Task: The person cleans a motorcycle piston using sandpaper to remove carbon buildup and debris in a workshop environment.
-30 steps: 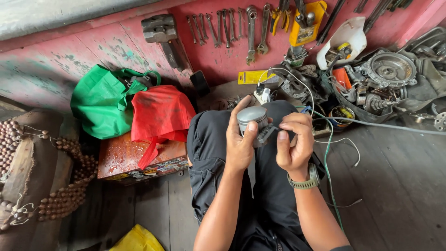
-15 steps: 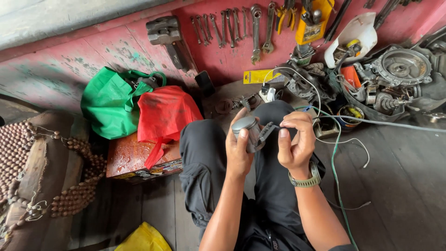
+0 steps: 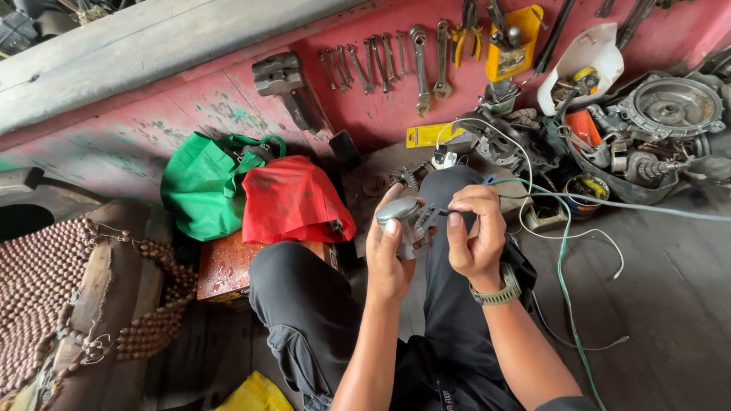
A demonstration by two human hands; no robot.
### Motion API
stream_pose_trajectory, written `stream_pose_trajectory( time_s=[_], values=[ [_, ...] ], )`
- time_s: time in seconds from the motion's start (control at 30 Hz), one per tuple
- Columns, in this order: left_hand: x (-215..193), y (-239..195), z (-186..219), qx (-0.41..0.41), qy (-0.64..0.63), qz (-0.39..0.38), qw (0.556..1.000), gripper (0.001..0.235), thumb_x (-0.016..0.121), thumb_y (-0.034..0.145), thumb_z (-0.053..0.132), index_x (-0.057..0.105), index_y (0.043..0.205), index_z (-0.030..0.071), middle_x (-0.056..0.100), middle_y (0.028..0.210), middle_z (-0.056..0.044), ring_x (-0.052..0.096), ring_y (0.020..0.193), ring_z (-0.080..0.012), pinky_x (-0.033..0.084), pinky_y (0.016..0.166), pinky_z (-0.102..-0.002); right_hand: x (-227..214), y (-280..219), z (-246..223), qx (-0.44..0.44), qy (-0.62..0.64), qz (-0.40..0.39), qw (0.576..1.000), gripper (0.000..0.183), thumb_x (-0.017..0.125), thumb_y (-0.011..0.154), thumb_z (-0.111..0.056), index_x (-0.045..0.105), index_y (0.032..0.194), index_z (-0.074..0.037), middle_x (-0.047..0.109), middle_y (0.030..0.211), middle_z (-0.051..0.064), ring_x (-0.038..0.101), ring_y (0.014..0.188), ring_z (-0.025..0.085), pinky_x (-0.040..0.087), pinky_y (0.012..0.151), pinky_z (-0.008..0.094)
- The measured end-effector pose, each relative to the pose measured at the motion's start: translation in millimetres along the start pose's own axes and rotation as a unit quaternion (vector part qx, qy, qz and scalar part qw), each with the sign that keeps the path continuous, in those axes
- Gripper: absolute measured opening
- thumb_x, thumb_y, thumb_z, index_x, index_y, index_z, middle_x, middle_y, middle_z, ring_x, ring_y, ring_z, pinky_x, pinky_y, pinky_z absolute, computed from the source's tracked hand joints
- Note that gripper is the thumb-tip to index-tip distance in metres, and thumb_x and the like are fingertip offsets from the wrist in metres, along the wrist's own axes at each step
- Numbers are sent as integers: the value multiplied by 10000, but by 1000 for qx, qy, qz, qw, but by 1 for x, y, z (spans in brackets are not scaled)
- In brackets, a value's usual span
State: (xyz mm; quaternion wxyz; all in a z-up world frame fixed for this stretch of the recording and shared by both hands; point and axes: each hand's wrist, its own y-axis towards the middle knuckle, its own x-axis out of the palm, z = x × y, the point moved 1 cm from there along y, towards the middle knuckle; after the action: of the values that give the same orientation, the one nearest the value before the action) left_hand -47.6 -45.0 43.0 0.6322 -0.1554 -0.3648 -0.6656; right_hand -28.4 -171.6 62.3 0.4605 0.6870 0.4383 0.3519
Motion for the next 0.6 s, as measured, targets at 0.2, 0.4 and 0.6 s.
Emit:
stream_pose_trajectory(
  time_s=[0.2,0.4,0.6],
  values=[
    [-14,5,-3,11,16,-26,999,727,604,980,307,321,1537,-66,612,1229,-314,693,994,-306,640,804,-483,7,0,-9,21,2,-25,999,142,511,1061,-119,571,973,-26,586,868,77,583,816,251,536,835,416],
    [-24,8,3,13,4,-31,999,721,564,1001,317,296,1550,-66,627,1203,-295,701,979,-296,639,785,-437,15,-4,-7,22,-4,-49,999,124,523,1055,-107,580,981,-26,588,881,81,584,830,259,523,830,410],
    [-29,15,10,33,0,-40,999,746,522,998,372,295,1555,-69,621,1209,-302,690,987,-302,629,796,-458,23,5,-11,31,14,-70,997,140,569,1019,-107,615,948,5,622,872,127,589,814,296,529,804,431]
  ],
)
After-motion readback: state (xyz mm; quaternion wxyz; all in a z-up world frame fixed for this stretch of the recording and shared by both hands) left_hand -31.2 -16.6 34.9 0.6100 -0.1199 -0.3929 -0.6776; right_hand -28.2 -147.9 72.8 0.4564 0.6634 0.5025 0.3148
